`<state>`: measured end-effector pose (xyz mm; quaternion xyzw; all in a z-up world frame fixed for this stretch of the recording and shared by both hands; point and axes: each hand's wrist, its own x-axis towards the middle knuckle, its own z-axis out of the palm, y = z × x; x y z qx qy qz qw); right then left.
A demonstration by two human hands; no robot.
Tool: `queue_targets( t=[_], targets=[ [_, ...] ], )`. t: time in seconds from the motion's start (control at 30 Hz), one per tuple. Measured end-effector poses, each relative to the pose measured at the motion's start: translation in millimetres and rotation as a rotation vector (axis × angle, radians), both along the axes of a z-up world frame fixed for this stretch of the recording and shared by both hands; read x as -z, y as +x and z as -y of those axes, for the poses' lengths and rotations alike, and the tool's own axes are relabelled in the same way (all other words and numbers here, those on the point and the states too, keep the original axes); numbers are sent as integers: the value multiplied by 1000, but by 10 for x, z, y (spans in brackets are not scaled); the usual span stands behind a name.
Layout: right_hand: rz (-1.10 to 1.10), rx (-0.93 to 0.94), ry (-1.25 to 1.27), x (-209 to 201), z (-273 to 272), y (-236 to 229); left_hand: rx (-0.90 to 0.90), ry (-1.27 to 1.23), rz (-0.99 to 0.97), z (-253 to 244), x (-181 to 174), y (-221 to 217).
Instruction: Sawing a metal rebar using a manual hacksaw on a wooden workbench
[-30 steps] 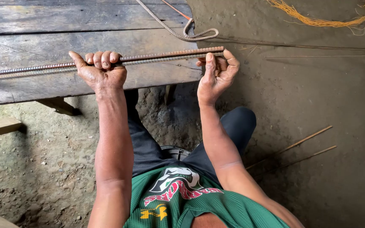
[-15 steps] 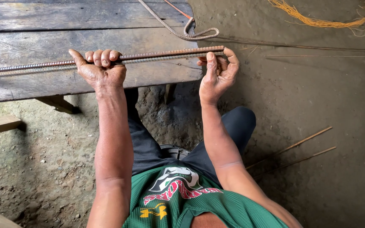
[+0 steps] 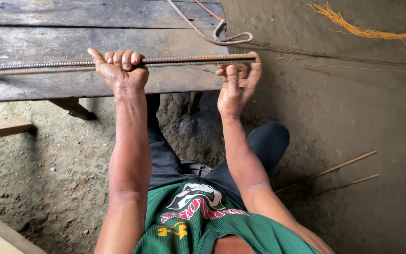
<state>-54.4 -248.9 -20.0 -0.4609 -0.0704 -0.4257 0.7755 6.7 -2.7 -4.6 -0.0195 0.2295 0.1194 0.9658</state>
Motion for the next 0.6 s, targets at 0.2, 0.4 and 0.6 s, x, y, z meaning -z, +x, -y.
queue_targets(
  t=[0.2,0.4,0.6],
  targets=[
    [-42,-602,-55,-35,-332,3,-69,-17,-102,131,-148,0],
    [-73,-986,247,-448,-812,-46,-125,130,12,697,-206,-345],
    [100,-708,504,-988,-173,-172,32,-77,-54,1757,-566,-575]
  ],
)
